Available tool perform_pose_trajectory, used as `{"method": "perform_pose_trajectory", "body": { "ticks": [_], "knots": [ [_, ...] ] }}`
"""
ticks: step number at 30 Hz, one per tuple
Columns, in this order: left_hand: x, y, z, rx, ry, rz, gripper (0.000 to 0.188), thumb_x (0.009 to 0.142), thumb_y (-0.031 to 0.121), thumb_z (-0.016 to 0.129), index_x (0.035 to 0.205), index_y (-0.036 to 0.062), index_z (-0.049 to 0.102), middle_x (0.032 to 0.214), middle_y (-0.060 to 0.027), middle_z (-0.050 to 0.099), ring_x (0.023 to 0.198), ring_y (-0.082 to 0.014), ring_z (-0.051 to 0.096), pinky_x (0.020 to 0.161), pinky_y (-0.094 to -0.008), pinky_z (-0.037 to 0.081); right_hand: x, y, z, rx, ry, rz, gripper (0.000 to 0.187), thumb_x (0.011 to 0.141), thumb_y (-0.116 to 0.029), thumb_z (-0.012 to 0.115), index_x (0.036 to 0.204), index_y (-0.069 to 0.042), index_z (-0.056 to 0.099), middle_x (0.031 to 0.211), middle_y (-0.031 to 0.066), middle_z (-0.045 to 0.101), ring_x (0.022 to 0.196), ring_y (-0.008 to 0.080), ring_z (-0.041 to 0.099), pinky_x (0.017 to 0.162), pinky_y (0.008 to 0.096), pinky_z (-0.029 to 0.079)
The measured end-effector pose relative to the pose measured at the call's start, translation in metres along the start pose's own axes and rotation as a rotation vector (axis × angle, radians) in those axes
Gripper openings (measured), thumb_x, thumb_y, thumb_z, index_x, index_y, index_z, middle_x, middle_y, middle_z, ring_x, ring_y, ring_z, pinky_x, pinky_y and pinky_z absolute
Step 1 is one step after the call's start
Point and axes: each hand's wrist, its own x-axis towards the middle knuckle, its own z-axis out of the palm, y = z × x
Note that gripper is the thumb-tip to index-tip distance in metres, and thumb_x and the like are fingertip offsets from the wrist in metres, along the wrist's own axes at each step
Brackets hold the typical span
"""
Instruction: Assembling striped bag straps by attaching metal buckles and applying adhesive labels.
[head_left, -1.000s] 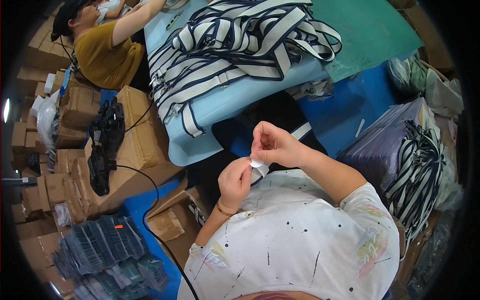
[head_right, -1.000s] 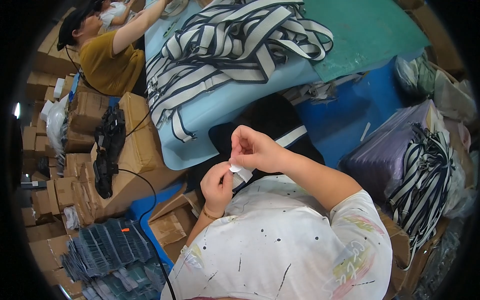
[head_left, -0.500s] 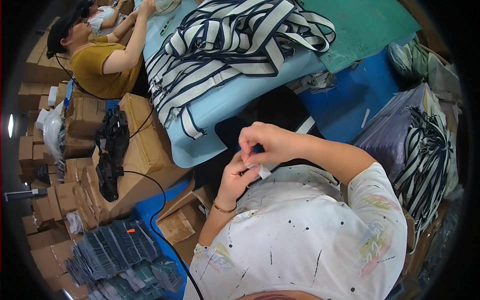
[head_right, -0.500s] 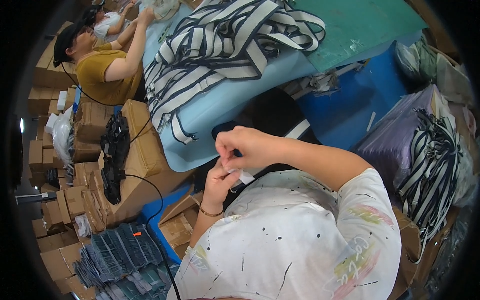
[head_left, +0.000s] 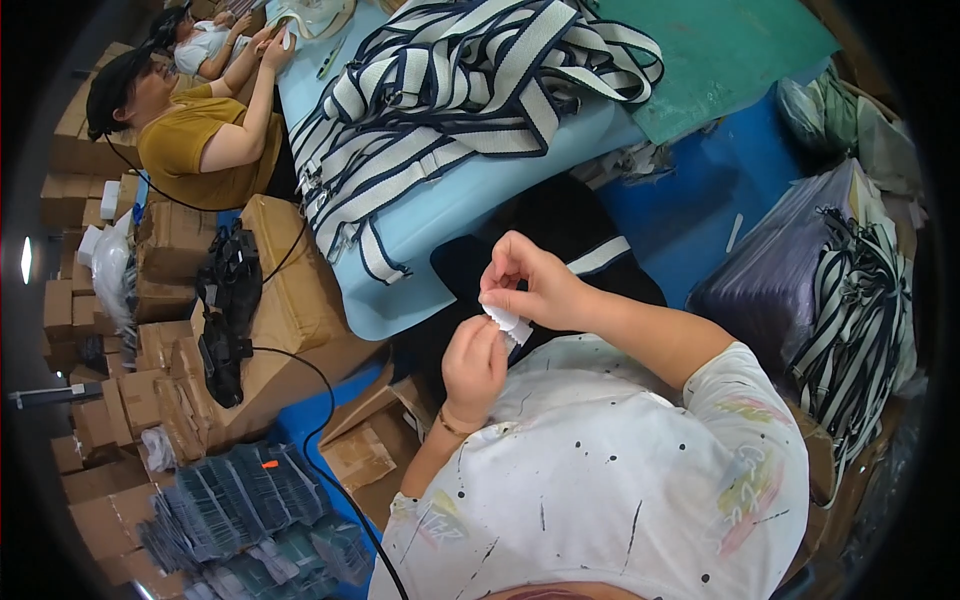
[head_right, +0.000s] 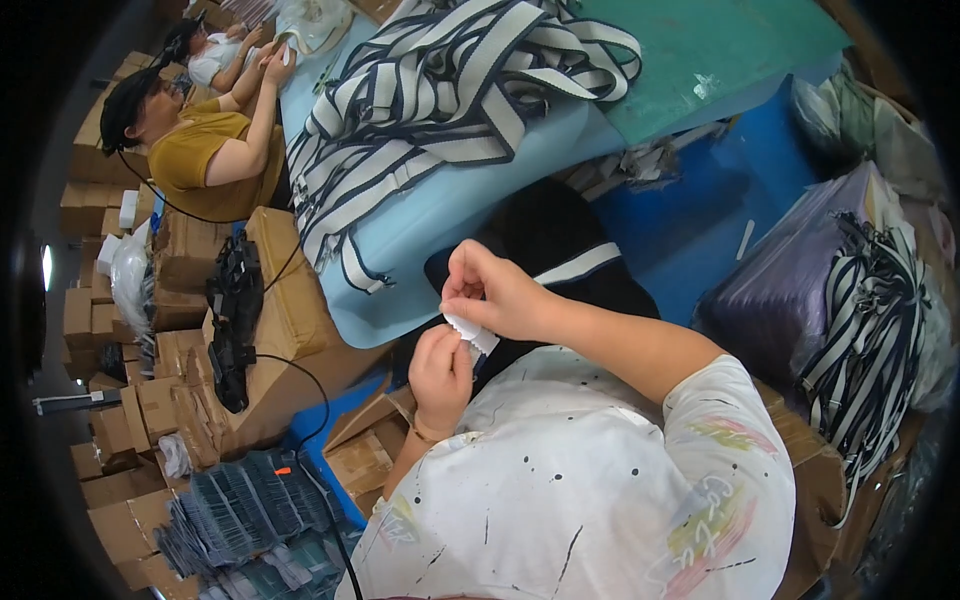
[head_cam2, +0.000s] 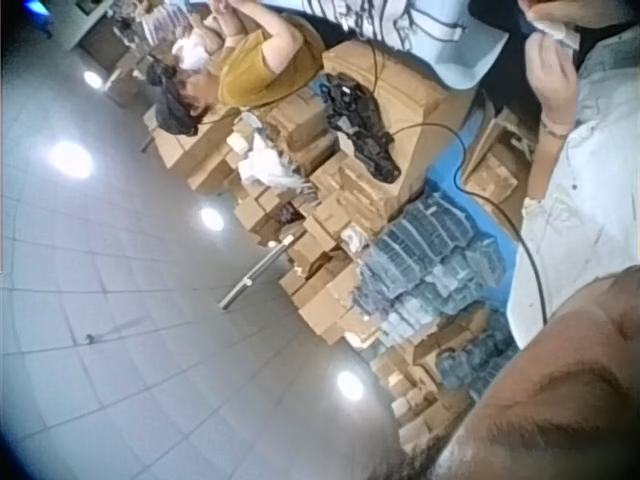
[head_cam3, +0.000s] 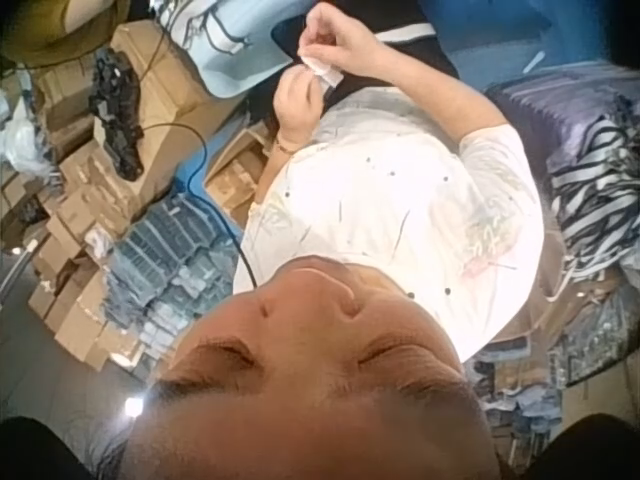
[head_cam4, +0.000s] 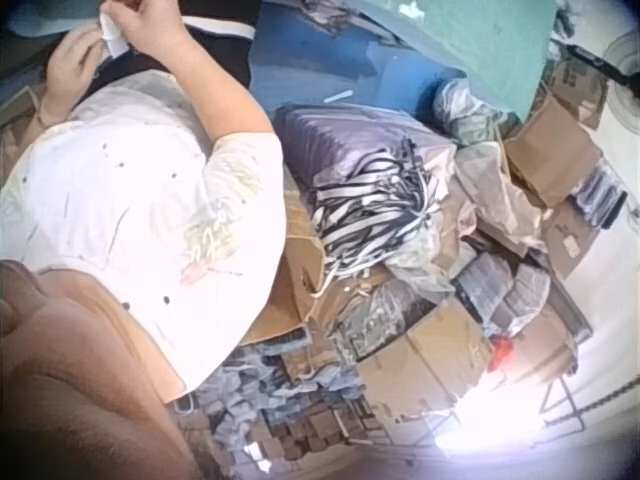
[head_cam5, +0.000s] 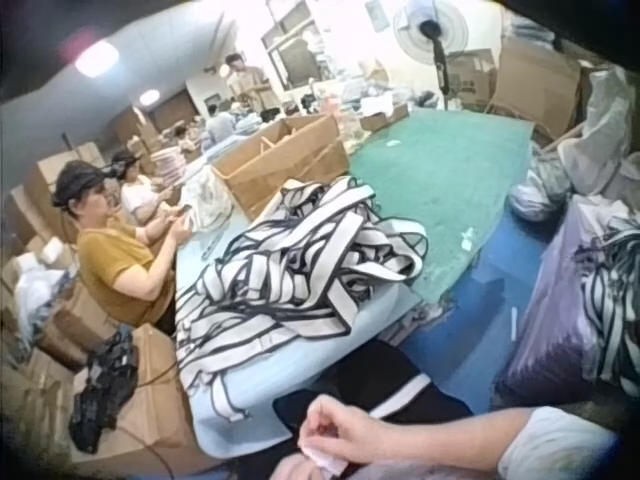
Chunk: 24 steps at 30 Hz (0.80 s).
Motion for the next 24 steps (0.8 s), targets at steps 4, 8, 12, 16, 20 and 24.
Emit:
{"method": "perform_pose_trajectory", "body": {
  "ticks": [4, 8, 12, 16, 20, 24],
  "knots": [
    [-0.004, -0.001, 0.004, -0.083, -0.052, -0.077, 0.023, 0.084, 0.003, 0.059, 0.106, -0.0043, 0.057, 0.103, -0.0152, 0.058, 0.086, -0.0274, 0.059, 0.076, -0.0302, 0.049, 0.005, 0.011, -0.002, 0.180, -0.022, 0.031, 0.028, 0.085, -0.003, 0.065, 0.091, -0.009, 0.038, 0.085, 0.0049, 0.060, 0.079, 0.0095, 0.059, 0.071, 0.0241, 0.047],
    [-0.009, -0.018, 0.007, -0.965, -0.114, -0.650, 0.023, 0.087, 0.000, 0.057, 0.110, -0.0057, 0.058, 0.115, -0.0072, 0.054, 0.102, -0.0147, 0.052, 0.089, -0.0256, 0.041, 0.013, -0.004, -0.008, -0.125, -0.208, -0.004, 0.028, 0.084, -0.006, 0.066, 0.093, -0.006, 0.039, 0.082, 0.0048, 0.063, 0.076, 0.0110, 0.060, 0.071, 0.0249, 0.048],
    [-0.011, -0.031, 0.012, -1.109, -0.264, -0.791, 0.015, 0.085, -0.001, 0.060, 0.099, -0.0020, 0.065, 0.106, -0.0037, 0.059, 0.094, -0.0105, 0.054, 0.083, -0.0252, 0.043, 0.016, -0.014, -0.002, -0.245, -0.364, 0.072, 0.027, 0.081, -0.004, 0.065, 0.091, -0.005, 0.041, 0.077, 0.0081, 0.063, 0.070, 0.0147, 0.061, 0.065, 0.0271, 0.050],
    [-0.013, -0.030, 0.013, -1.103, -0.315, -0.763, 0.018, 0.088, 0.004, 0.059, 0.105, -0.0017, 0.062, 0.104, -0.0031, 0.059, 0.091, -0.0102, 0.055, 0.080, -0.0243, 0.044, 0.014, -0.005, -0.005, -0.292, -0.287, 0.076, 0.026, 0.082, -0.003, 0.064, 0.091, -0.005, 0.040, 0.079, 0.0072, 0.063, 0.072, 0.0142, 0.061, 0.067, 0.0268, 0.049],
    [-0.007, -0.009, 0.013, -0.762, -0.095, -0.494, 0.023, 0.090, 0.008, 0.057, 0.109, -0.0052, 0.057, 0.111, -0.0100, 0.057, 0.091, -0.0148, 0.056, 0.079, -0.0251, 0.046, 0.012, 0.007, -0.013, -0.149, -0.046, 0.002, 0.026, 0.085, -0.002, 0.063, 0.091, -0.008, 0.038, 0.085, 0.0056, 0.062, 0.077, 0.0105, 0.059, 0.067, 0.0251, 0.048],
    [-0.003, -0.007, 0.009, -0.364, -0.074, -0.303, 0.021, 0.088, 0.006, 0.058, 0.106, -0.0043, 0.057, 0.108, -0.0160, 0.058, 0.087, -0.0224, 0.060, 0.073, -0.0290, 0.050, 0.009, 0.012, -0.009, -0.052, -0.020, 0.019, 0.029, 0.085, -0.004, 0.065, 0.091, -0.009, 0.037, 0.084, 0.0056, 0.061, 0.077, 0.0091, 0.057, 0.067, 0.0223, 0.046]
  ]
}}
